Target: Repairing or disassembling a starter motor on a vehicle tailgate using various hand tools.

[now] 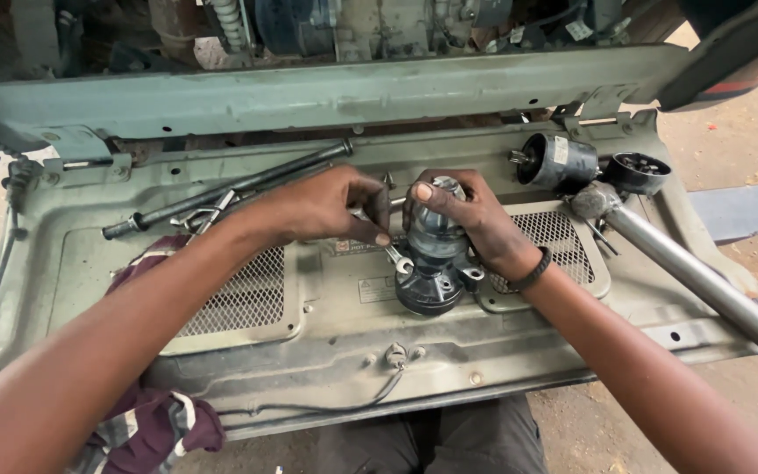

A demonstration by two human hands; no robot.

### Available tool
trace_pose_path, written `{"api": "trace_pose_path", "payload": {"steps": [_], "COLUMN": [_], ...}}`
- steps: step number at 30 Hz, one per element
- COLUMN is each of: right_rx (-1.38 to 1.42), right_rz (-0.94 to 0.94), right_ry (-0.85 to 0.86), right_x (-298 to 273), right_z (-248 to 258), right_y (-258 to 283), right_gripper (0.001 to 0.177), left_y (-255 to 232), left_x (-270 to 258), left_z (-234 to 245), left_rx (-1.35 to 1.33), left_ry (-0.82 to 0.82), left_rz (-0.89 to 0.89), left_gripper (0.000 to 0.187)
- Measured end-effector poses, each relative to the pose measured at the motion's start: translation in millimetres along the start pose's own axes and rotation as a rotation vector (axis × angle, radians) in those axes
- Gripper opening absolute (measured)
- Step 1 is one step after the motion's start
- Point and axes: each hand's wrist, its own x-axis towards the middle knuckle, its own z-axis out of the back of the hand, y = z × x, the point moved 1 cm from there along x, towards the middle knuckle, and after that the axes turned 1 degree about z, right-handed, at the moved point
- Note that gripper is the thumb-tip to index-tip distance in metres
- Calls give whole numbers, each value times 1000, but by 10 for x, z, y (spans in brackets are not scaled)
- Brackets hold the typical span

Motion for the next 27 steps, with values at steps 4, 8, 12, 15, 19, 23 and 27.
{"api": "trace_pose_path", "payload": {"steps": [4, 8, 12, 15, 19, 23, 27], "right_rx": [50, 96, -55, -158, -148, -122, -199], "right_rz": [-47, -56, -51, 267, 253, 149, 66], "right_ry": [4, 51, -114, 95, 41, -36, -166], "right_x": [4, -5, -19, -19, -12, -29, 6], "right_z": [-30, -29, -35, -75, -60, -82, -37], "right_y": [18, 21, 24, 138, 106, 101, 38], "right_gripper": [48, 47, 42, 49, 52, 55, 57], "left_y": [77, -59, 9, -13, 52, -10, -296], "left_x": [56, 143, 344, 280, 213, 211, 150], "left_z": [-4, 61, 141, 114, 117, 102, 64], "left_rx": [23, 7, 86, 14, 1, 104, 261], "left_ry": [-7, 45, 114, 46, 62, 70, -62], "left_rz": [-17, 59, -40, 3, -75, -62, -125], "left_gripper": [20, 23, 29, 38, 40, 24, 39]}}
